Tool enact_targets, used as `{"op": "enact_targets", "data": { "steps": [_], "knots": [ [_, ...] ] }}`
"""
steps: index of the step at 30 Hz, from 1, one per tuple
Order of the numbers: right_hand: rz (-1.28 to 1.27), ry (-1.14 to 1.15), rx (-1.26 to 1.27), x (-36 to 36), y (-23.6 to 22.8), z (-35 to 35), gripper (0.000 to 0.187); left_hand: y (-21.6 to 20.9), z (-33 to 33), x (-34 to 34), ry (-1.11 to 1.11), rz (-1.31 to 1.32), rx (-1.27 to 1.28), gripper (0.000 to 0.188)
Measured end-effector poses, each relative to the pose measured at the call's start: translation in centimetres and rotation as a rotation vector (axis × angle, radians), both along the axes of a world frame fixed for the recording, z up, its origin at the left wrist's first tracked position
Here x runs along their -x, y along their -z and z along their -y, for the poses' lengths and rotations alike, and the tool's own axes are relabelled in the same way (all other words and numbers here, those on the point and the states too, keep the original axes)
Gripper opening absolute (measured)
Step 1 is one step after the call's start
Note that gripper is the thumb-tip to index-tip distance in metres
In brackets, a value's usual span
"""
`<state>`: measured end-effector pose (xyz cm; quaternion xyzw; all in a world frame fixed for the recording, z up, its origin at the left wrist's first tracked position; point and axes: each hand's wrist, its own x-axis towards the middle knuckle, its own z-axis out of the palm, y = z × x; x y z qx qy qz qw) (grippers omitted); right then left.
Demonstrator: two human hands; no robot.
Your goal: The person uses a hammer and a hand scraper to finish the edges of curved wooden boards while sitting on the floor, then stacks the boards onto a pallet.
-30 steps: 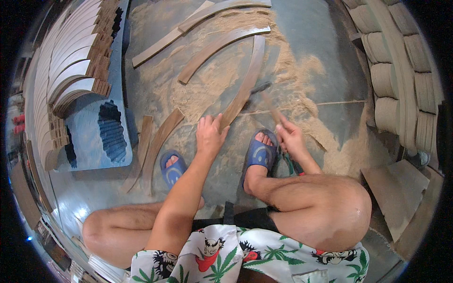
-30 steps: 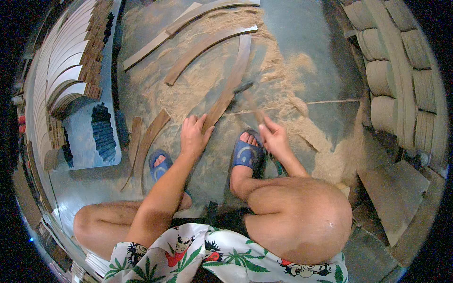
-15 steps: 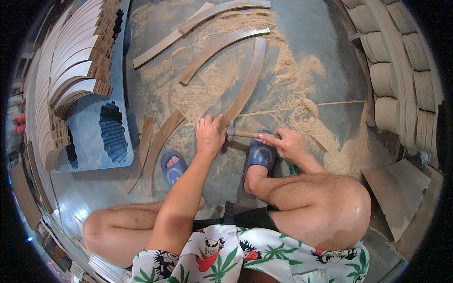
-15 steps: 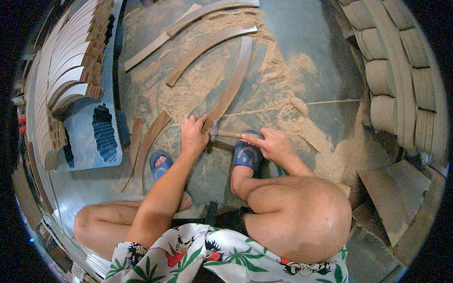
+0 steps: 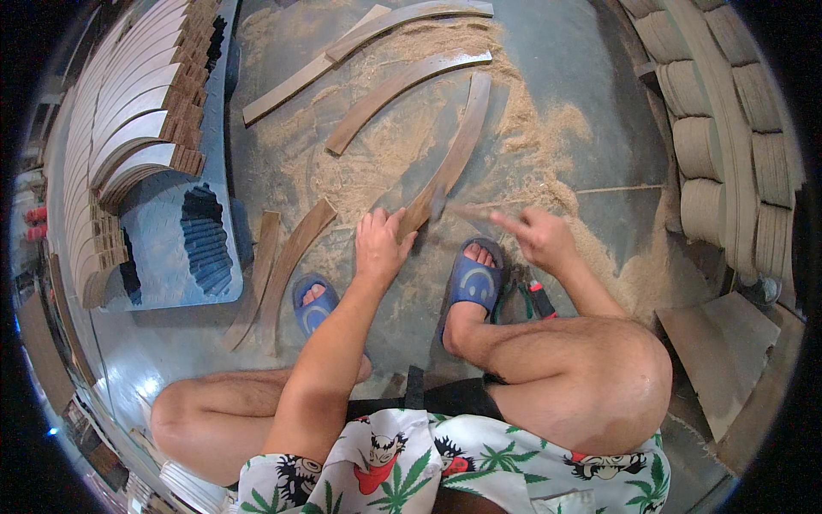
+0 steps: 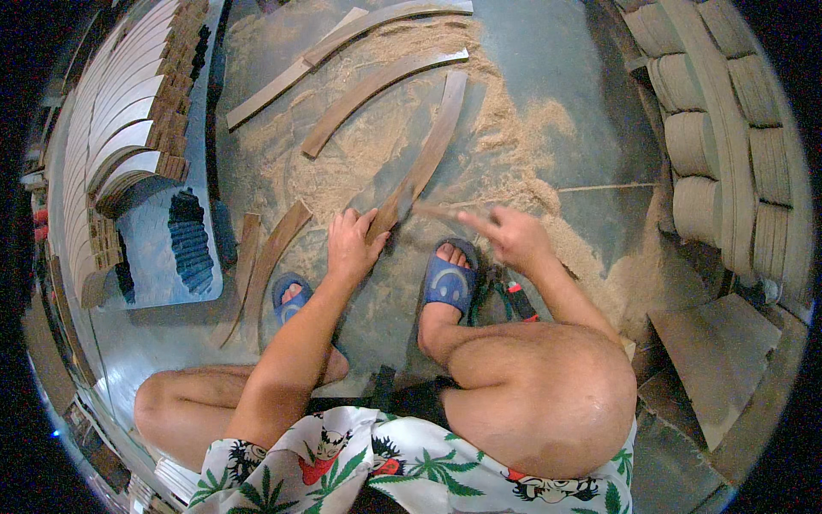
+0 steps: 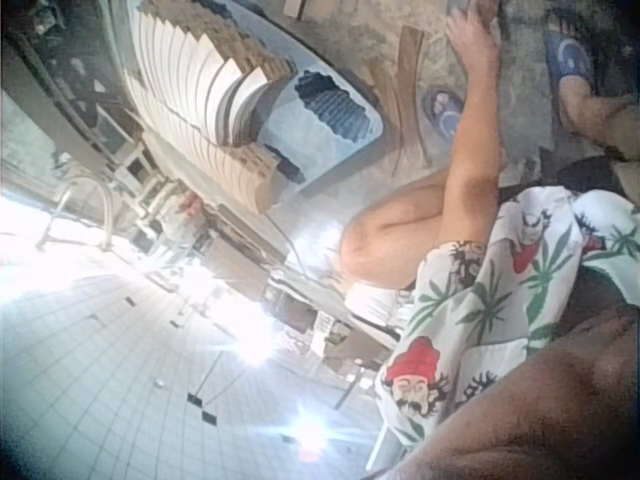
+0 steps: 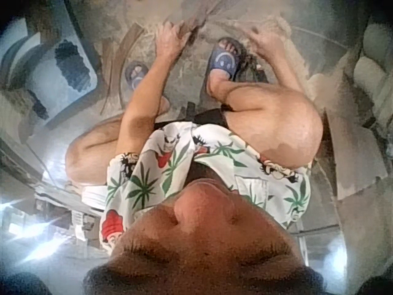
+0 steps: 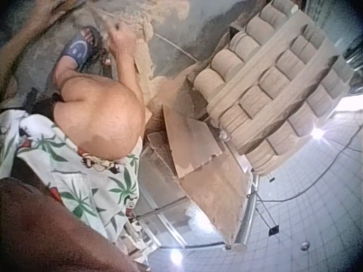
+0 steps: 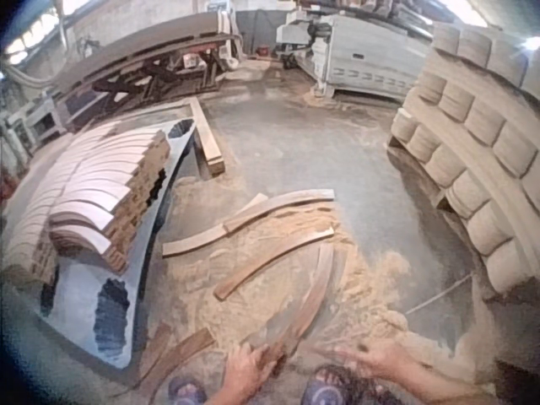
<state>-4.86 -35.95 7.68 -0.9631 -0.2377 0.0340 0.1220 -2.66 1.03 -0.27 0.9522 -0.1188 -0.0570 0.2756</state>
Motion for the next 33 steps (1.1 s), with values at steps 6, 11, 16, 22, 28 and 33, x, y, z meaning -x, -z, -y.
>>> {"op": "enact_targets", "data": {
  "steps": [6,11,16,22,28,33],
  "knots": [
    [-0.19,0.3,-0.299,0.1,3.0,1.0,0.065,-0.2,0.4,-0.1,0.009,0.0,-0.001,0.057],
    [-0.758,0.903,-1.123,-1.7,1.7,-0.7,0.057,-0.4,0.0,-0.1,0.006,0.001,0.01,0.056],
    [-0.967,0.852,-1.035,3.9,3.1,-4.2,0.058,-0.1,-0.1,0.3,-0.005,0.007,0.02,0.056],
    [-0.875,0.926,-1.088,2.7,2.6,-1.9,0.059,0.4,0.1,0.1,0.005,0.014,0.009,0.058],
    [-0.965,0.616,-0.919,4.7,3.5,-4.8,0.052,0.6,-0.5,0.2,0.018,0.021,-0.007,0.058],
    [-0.609,0.388,-0.62,5.3,-0.4,-6.8,0.053,0.8,0.0,0.3,0.012,0.046,0.03,0.059]
  ]
}}
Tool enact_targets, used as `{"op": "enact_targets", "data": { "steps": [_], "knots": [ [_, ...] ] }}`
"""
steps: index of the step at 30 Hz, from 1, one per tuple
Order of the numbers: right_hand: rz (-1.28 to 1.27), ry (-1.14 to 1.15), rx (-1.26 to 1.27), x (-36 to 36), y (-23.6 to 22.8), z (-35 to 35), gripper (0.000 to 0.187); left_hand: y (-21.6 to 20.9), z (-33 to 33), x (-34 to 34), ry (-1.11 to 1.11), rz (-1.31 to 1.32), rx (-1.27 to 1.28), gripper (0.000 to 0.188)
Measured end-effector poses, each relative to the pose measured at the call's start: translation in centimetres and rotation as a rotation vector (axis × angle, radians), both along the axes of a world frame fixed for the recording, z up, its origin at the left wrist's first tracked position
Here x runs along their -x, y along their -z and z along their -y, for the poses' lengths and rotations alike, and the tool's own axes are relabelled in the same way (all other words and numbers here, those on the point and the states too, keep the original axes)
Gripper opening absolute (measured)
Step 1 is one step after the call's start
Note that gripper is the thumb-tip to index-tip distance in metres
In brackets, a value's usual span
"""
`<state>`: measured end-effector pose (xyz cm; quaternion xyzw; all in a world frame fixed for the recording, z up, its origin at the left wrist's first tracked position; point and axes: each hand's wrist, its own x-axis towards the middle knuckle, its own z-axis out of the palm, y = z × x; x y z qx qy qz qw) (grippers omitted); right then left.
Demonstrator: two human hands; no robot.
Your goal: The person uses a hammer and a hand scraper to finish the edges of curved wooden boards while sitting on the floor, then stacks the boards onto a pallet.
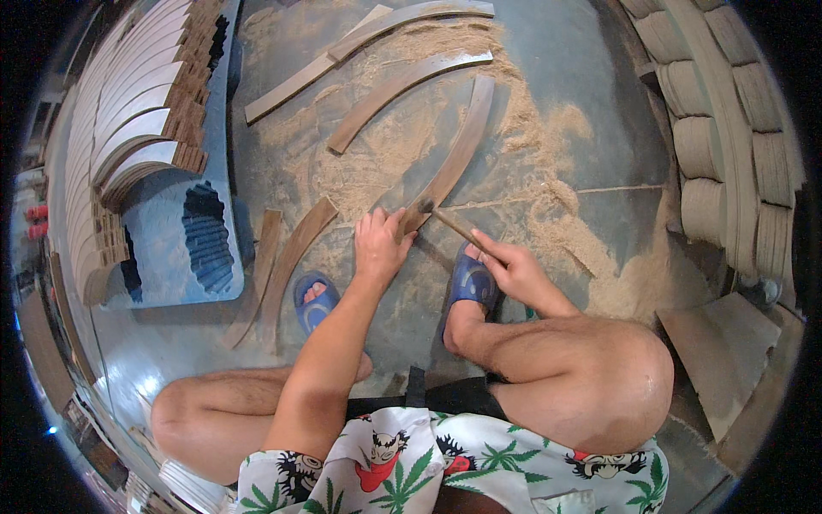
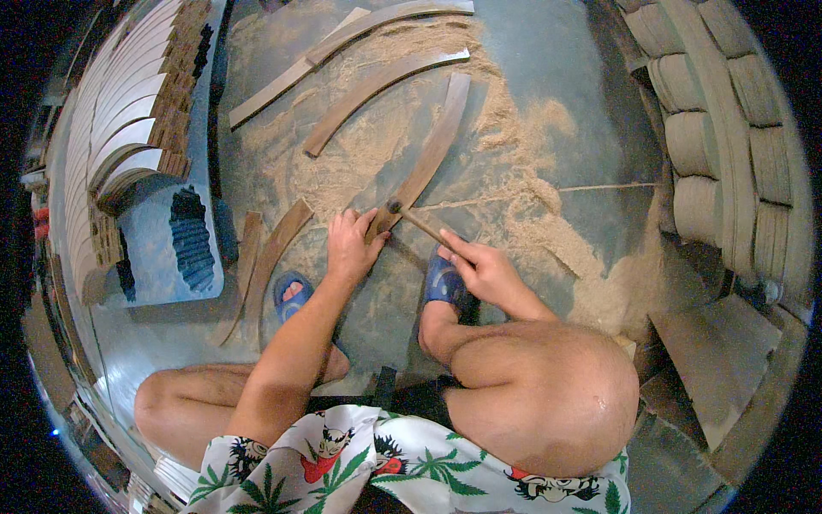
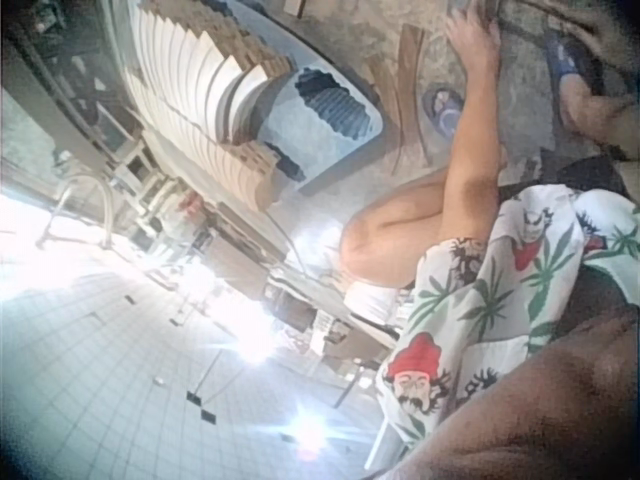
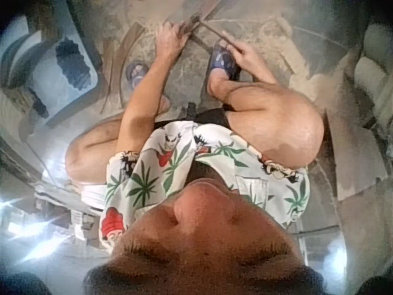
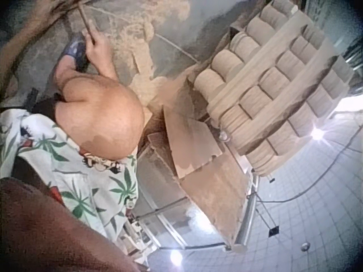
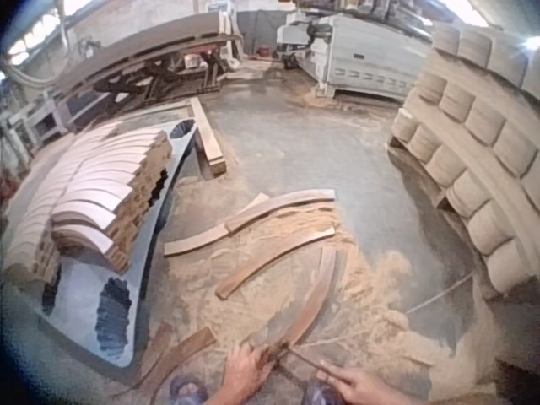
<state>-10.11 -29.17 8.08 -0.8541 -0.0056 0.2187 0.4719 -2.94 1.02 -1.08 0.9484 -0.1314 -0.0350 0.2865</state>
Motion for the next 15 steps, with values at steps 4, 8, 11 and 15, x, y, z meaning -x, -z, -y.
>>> {"op": "enact_targets", "data": {
  "steps": [4,8,11,15],
  "knots": [
    [0.289,-0.208,0.272,0.9,-0.2,-2.0,0.058,-0.3,-1.1,0.0,0.025,-0.005,-0.061,0.06],
    [0.277,-0.17,0.516,0.8,0.2,-0.9,0.055,0.6,-0.8,0.1,-0.005,0.051,-0.001,0.061],
    [-0.024,0.289,0.643,-3.2,0.9,3.5,0.059,-0.1,-1.5,0.3,-0.021,0.031,-0.044,0.06],
    [0.179,0.434,0.261,-2.9,0.6,7.9,0.051,-0.3,-0.5,0.1,0.02,0.024,-0.016,0.058]
  ]
}}
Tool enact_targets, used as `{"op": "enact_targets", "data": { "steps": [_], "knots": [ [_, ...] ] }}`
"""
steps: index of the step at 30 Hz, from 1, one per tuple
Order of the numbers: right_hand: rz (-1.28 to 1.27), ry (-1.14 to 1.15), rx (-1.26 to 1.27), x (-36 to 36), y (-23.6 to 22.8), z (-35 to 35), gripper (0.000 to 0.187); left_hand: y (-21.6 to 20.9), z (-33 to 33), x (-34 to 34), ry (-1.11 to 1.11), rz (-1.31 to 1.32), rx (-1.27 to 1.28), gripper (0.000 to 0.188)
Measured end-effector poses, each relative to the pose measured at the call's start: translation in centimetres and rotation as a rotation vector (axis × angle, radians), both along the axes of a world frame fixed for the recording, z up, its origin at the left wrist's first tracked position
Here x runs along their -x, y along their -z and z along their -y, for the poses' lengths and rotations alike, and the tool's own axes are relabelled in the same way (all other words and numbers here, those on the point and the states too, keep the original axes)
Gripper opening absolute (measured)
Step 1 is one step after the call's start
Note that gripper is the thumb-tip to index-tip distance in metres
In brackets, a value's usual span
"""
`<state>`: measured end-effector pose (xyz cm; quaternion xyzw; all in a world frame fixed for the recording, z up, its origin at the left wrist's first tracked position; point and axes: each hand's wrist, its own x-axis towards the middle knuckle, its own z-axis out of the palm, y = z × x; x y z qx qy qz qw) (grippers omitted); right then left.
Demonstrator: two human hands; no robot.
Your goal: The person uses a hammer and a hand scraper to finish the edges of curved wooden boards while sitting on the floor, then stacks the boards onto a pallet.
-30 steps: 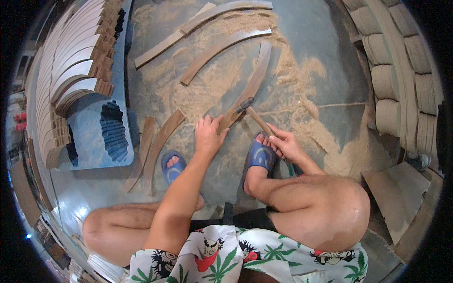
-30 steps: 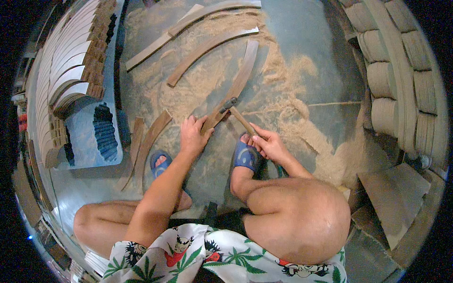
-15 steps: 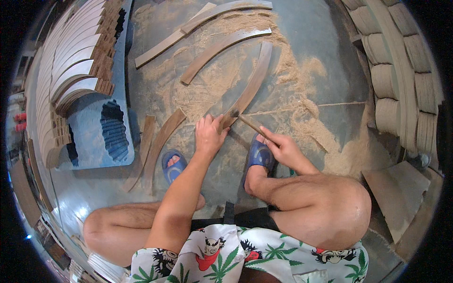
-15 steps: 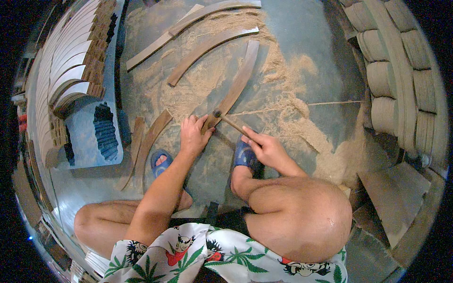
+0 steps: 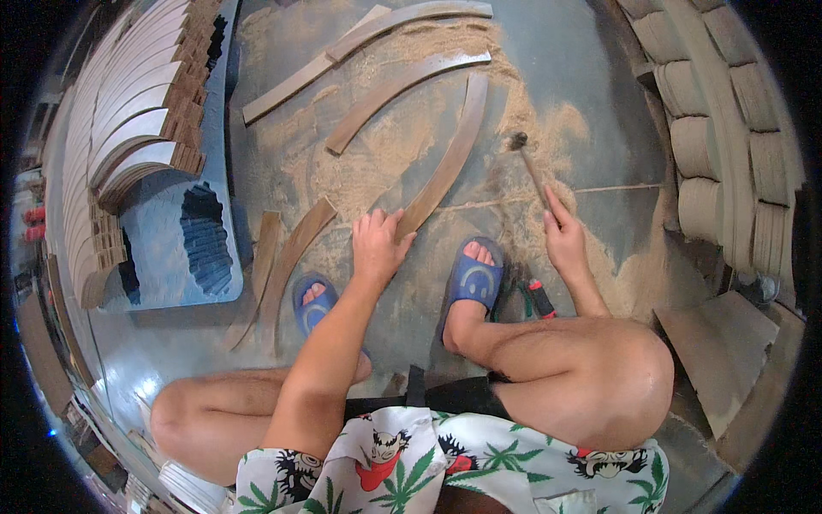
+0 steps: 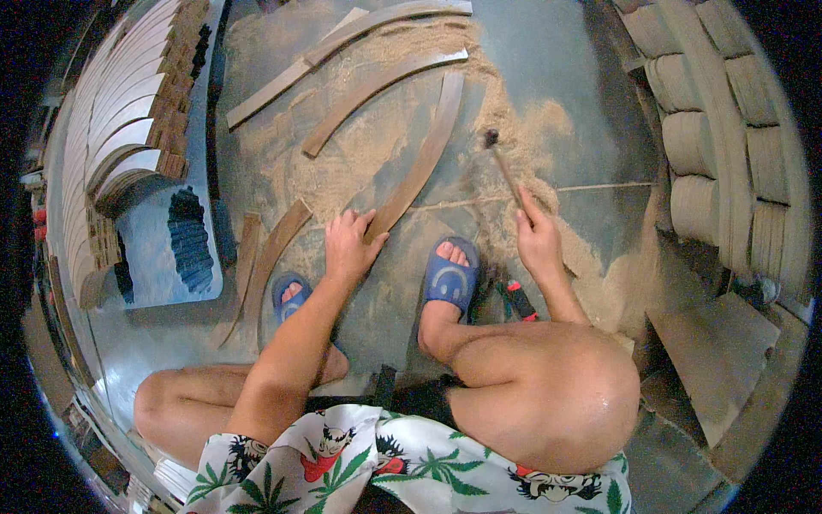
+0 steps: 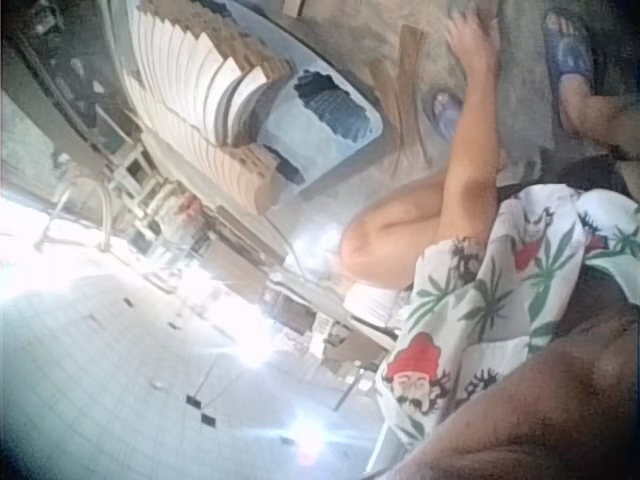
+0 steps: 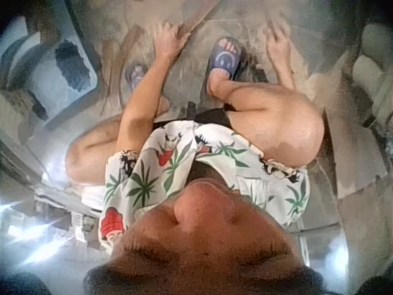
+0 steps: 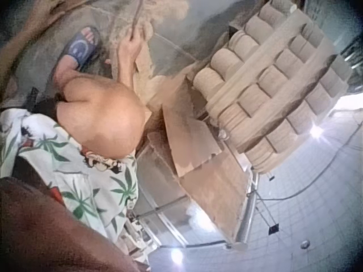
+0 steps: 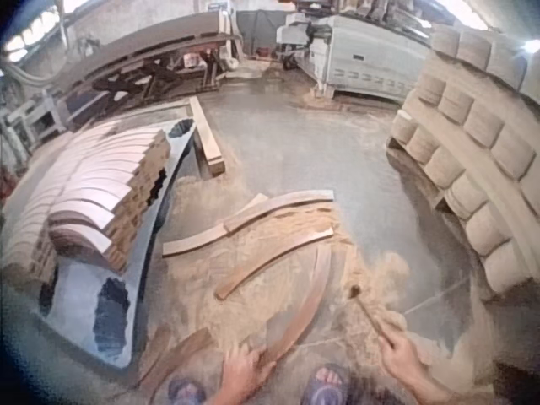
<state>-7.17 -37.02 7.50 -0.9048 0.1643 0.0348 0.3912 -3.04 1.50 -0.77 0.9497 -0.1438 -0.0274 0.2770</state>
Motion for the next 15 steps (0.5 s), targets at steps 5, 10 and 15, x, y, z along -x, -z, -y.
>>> {"op": "enact_targets", "data": {
  "steps": [5,10,15],
  "knots": [
    [-0.413,0.012,-0.639,-1.2,0.2,-2.7,0.051,-0.2,0.0,-0.1,-0.011,-0.036,-0.011,0.056],
    [-0.448,-0.127,-0.611,-2.4,2.7,-2.3,0.047,0.1,0.3,0.1,-0.005,-0.005,-0.052,0.057],
    [-0.659,-0.233,-0.518,-4.2,-0.2,-1.2,0.045,0.0,-0.3,0.0,0.006,0.017,-0.033,0.057]
  ]
}}
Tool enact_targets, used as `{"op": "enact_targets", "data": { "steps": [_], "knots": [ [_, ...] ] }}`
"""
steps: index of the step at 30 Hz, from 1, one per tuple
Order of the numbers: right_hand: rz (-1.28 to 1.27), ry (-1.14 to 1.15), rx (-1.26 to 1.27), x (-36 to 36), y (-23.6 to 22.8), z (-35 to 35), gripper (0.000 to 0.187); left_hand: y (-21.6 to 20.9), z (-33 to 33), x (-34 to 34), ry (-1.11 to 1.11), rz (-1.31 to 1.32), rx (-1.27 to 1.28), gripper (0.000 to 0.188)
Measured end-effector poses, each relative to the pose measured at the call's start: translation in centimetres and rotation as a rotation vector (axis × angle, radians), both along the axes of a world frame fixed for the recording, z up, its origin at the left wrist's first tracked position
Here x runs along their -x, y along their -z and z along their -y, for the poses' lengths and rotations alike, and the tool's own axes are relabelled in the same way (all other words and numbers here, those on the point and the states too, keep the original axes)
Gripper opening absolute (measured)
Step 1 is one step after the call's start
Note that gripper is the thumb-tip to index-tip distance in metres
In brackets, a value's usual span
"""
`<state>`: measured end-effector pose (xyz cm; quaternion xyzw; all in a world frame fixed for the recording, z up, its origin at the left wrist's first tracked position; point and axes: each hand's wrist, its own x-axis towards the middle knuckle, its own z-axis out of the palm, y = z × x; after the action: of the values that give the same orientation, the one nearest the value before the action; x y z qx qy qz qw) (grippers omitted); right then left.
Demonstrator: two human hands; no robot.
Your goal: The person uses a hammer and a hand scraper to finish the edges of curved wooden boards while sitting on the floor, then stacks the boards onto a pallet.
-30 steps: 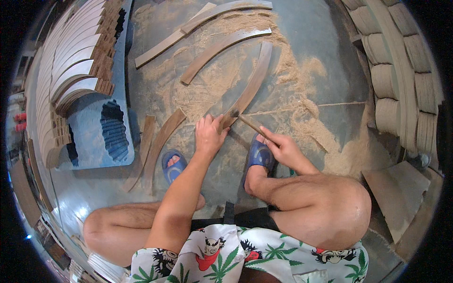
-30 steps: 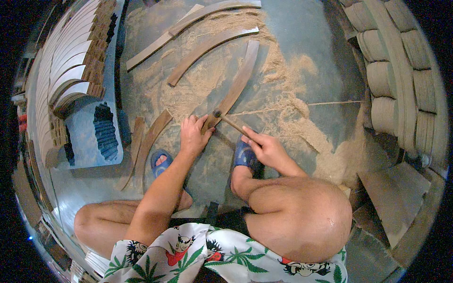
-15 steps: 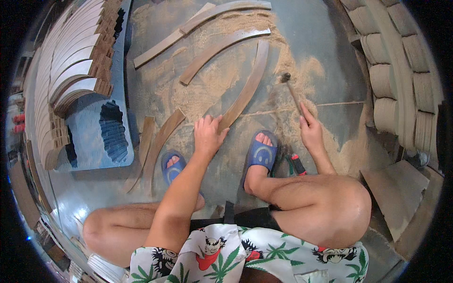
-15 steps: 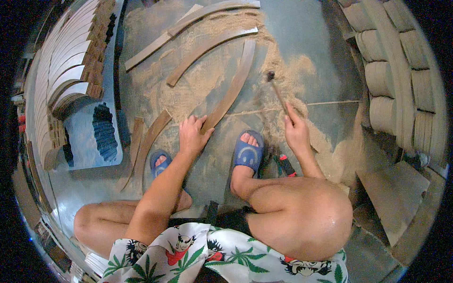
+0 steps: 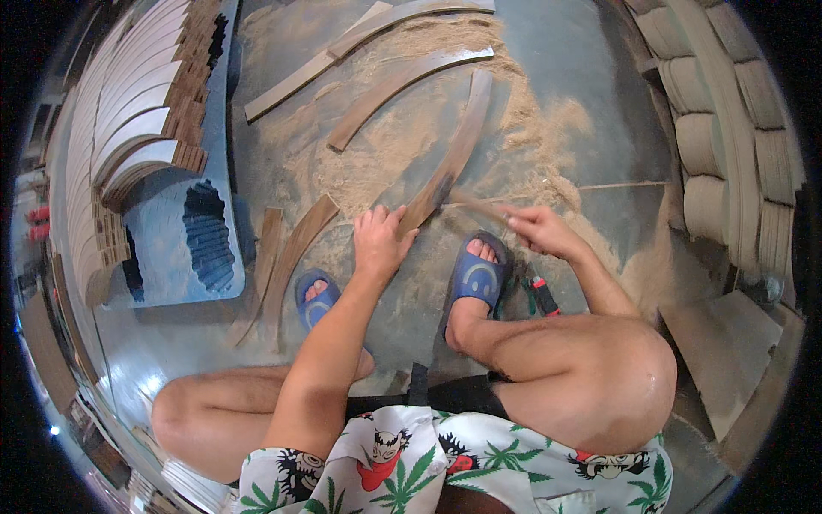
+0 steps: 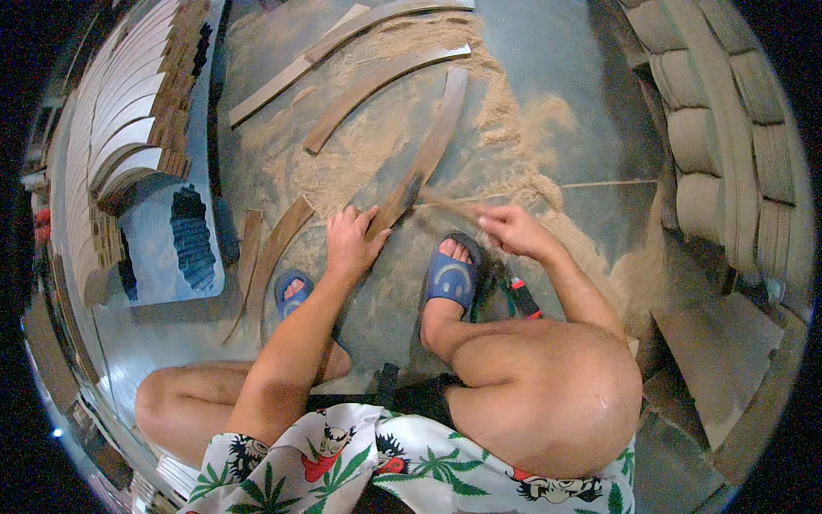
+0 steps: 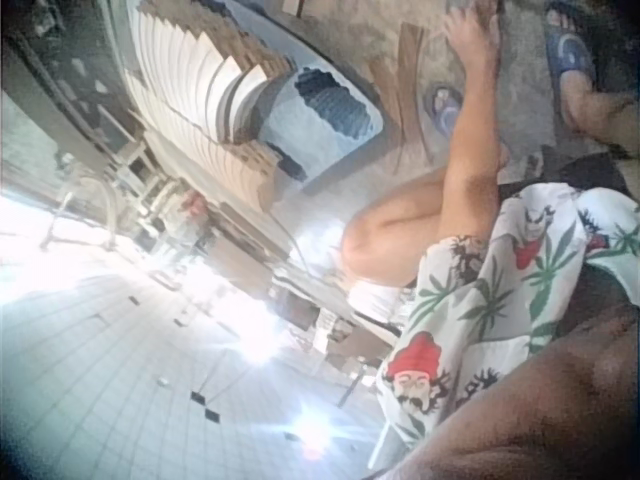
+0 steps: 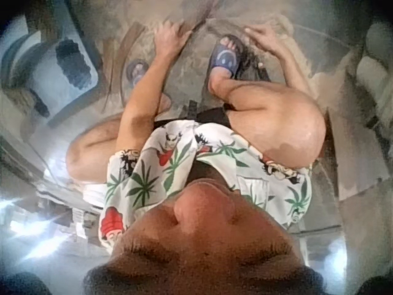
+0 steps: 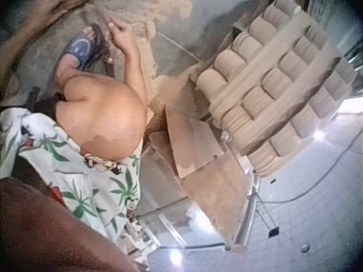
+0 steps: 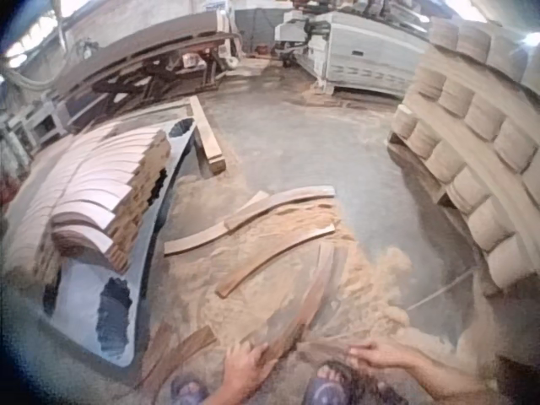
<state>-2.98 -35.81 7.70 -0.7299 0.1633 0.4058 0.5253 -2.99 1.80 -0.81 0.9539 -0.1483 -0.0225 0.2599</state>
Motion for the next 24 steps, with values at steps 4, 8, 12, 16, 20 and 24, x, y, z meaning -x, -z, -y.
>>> {"op": "enact_targets", "data": {
  "steps": [4,8,12,16,20,24],
  "knots": [
    [0.213,0.256,0.019,-1.4,0.6,-0.6,0.045,-0.1,0.3,-0.3,-0.002,-0.011,0.005,0.056],
    [0.008,-0.322,-0.059,0.1,0.1,0.0,0.042,-0.1,0.5,-0.2,0.003,-0.026,0.012,0.056],
    [-0.073,0.17,-0.113,2.1,-1.0,1.2,0.045,-0.4,0.1,-0.3,0.027,0.013,-0.009,0.056],
    [0.095,0.378,-0.009,2.8,-1.4,3.1,0.05,-2.1,-2.9,1.5,0.167,-0.072,-0.158,0.054],
    [0.214,0.344,0.091,1.8,-1.6,3.6,0.048,-5.6,-4.1,0.9,0.246,-0.188,-0.333,0.062],
    [0.387,0.304,0.07,-0.2,1.6,3.3,0.049,-3.1,-0.3,-0.7,0.15,-0.045,-0.181,0.065]
  ]
}}
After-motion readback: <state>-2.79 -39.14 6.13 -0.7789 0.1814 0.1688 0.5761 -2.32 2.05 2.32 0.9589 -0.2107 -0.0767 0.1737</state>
